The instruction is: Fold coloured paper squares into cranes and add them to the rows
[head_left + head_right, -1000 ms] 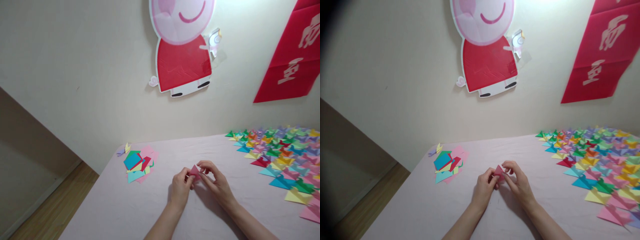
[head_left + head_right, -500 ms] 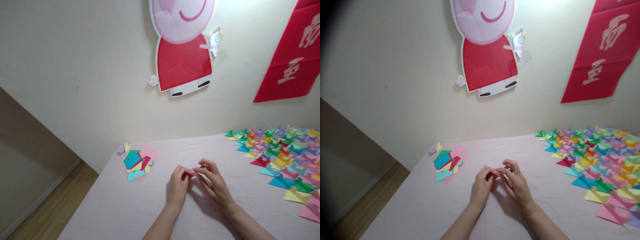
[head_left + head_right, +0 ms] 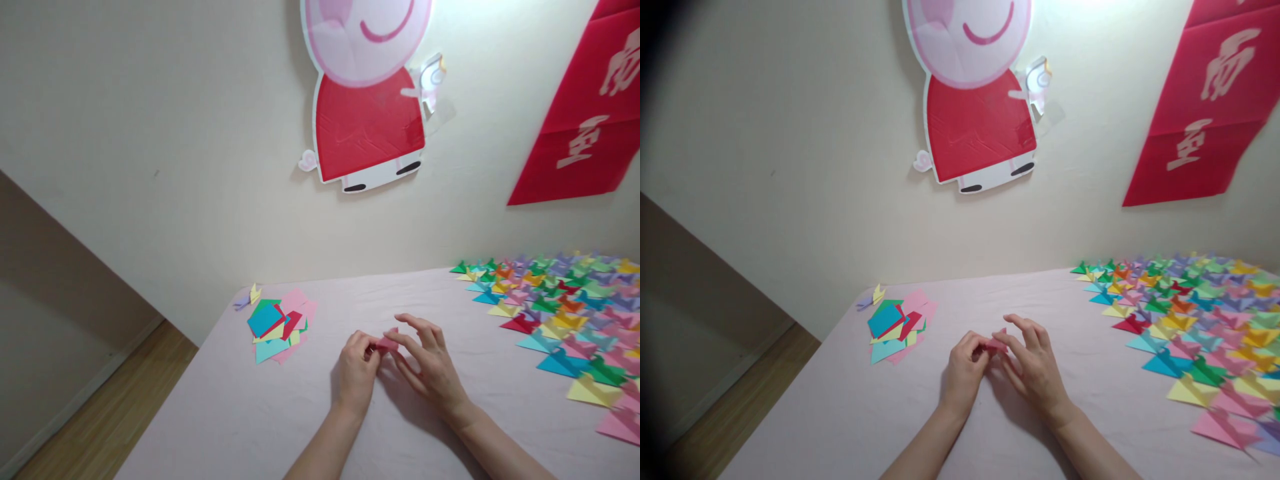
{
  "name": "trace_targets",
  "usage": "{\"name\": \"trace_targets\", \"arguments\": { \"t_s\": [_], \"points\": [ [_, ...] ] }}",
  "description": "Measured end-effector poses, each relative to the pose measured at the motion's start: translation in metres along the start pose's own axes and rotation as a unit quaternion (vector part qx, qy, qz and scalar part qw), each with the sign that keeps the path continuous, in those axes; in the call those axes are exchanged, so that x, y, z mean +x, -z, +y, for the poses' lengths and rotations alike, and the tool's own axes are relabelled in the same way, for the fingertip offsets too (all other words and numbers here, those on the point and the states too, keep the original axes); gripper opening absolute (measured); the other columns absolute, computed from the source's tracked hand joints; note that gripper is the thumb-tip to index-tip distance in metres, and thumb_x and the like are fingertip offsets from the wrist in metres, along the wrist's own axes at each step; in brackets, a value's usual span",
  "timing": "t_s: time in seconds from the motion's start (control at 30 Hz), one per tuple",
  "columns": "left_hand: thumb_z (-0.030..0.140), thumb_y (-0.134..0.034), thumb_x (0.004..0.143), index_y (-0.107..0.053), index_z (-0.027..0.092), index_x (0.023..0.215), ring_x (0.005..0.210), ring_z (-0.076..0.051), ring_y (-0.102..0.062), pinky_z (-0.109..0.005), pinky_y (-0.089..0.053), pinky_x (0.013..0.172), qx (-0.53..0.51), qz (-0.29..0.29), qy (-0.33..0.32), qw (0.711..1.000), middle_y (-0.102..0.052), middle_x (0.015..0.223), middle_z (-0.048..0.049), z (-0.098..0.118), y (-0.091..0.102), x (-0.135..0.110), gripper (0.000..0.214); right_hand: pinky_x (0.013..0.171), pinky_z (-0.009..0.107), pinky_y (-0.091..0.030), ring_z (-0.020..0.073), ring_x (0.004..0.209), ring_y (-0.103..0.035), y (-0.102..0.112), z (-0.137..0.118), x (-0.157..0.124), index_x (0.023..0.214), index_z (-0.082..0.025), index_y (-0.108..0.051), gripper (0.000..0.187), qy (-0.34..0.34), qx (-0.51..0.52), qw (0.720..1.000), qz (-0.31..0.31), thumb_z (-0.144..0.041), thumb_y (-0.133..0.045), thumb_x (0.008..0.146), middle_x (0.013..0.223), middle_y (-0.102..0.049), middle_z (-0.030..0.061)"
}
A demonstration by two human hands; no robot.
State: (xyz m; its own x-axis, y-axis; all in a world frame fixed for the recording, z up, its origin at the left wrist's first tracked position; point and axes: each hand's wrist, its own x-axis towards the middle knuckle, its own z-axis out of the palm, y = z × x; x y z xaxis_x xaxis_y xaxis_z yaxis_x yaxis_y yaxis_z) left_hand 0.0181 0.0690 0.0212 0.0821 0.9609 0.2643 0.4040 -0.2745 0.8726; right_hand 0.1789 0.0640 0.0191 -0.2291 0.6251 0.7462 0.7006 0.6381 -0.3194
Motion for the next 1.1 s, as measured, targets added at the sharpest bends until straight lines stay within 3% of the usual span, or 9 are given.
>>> {"name": "trace_targets", "arguments": {
  "t_s": [0.3, 0.47, 0.6, 0.7, 0.77, 0.9, 1.0, 1.1],
  "points": [
    [0.019, -0.058, 0.086, -0.065, 0.020, 0.078, 0.078, -0.016, -0.058, -0.025, -0.043, 0.067, -0.011, 0.012, 0.003, 1.000, -0.061, 0.083, -0.0009, 0.002, 0.002, 0.000, 0.011, 0.095, 0.049, -0.044, 0.0311, 0.114, -0.049, 0.000, 0.001, 0.001, 0.104, -0.027, -0.068, 0.020, -0.017, -0.006, 0.999, -0.042, -0.022, -0.061, 0.086, 0.130, -0.056, 0.0094],
    [0.014, -0.056, 0.085, -0.065, 0.020, 0.080, 0.080, -0.017, -0.058, -0.025, -0.043, 0.069, -0.023, 0.001, -0.010, 1.000, -0.061, 0.083, -0.0008, 0.002, 0.001, -0.001, 0.012, 0.093, 0.046, -0.046, 0.0291, 0.112, -0.050, -0.003, 0.002, 0.000, 0.105, -0.027, -0.067, 0.021, -0.021, 0.028, 0.999, -0.030, -0.021, -0.058, 0.088, 0.128, -0.058, 0.0090],
    [0.021, -0.059, 0.086, -0.067, 0.020, 0.078, 0.078, -0.016, -0.058, -0.025, -0.042, 0.067, -0.041, -0.003, -0.011, 0.999, -0.061, 0.081, -0.0007, 0.000, -0.001, 0.000, 0.011, 0.092, 0.048, -0.046, 0.0289, 0.110, -0.053, -0.006, 0.008, -0.001, 0.090, -0.028, -0.071, 0.014, -0.084, 0.090, 0.992, -0.034, -0.027, -0.057, 0.091, 0.118, -0.064, 0.0078],
    [0.027, -0.064, 0.085, -0.068, 0.019, 0.078, 0.076, -0.016, -0.058, -0.025, -0.042, 0.067, -0.076, -0.013, 0.002, 0.997, -0.062, 0.080, -0.0007, 0.000, -0.001, 0.001, 0.012, 0.095, 0.050, -0.046, 0.0294, 0.112, -0.054, -0.007, 0.012, -0.001, 0.083, -0.027, -0.072, 0.017, -0.165, 0.169, 0.970, -0.047, -0.039, -0.061, 0.090, 0.115, -0.066, 0.0082],
    [0.029, -0.064, 0.084, -0.069, 0.019, 0.079, 0.075, -0.016, -0.058, -0.025, -0.042, 0.067, -0.096, -0.022, 0.010, 0.995, -0.063, 0.080, -0.0006, 0.000, -0.001, 0.001, 0.012, 0.092, 0.046, -0.049, 0.0280, 0.107, -0.059, -0.008, 0.014, -0.001, 0.081, -0.024, -0.072, 0.024, -0.222, 0.250, 0.940, -0.068, -0.045, -0.062, 0.088, 0.114, -0.067, 0.0090],
    [0.035, -0.063, 0.085, -0.067, 0.018, 0.080, 0.075, -0.016, -0.057, -0.025, -0.044, 0.069, -0.110, -0.031, 0.028, 0.993, -0.064, 0.079, -0.0008, 0.000, 0.000, 0.003, 0.018, 0.066, 0.031, -0.052, 0.0193, 0.074, -0.063, -0.006, 0.010, 0.002, 0.080, -0.020, -0.069, 0.032, -0.301, 0.363, 0.878, -0.083, -0.051, -0.065, 0.084, 0.084, -0.070, 0.0053],
    [0.037, -0.060, 0.086, -0.064, 0.018, 0.078, 0.073, -0.016, -0.055, -0.025, -0.043, 0.067, -0.111, -0.034, 0.037, 0.993, -0.062, 0.075, 0.0001, 0.000, 0.001, 0.003, 0.021, 0.057, 0.027, -0.047, 0.0158, 0.062, -0.057, -0.006, 0.007, 0.004, 0.073, -0.019, -0.067, 0.033, -0.313, 0.353, 0.878, -0.075, -0.051, -0.067, 0.081, 0.067, -0.064, 0.0010],
    [0.034, -0.057, 0.087, -0.060, 0.019, 0.074, 0.069, -0.015, -0.051, -0.024, -0.040, 0.065, -0.101, -0.025, 0.035, 0.994, -0.057, 0.072, 0.0017, 0.000, 0.002, 0.003, 0.020, 0.056, 0.026, -0.046, 0.0147, 0.061, -0.055, -0.007, 0.006, 0.004, 0.074, -0.020, -0.064, 0.030, -0.311, 0.347, 0.882, -0.070, -0.049, -0.068, 0.079, 0.066, -0.061, -0.0007]
  ]
}}
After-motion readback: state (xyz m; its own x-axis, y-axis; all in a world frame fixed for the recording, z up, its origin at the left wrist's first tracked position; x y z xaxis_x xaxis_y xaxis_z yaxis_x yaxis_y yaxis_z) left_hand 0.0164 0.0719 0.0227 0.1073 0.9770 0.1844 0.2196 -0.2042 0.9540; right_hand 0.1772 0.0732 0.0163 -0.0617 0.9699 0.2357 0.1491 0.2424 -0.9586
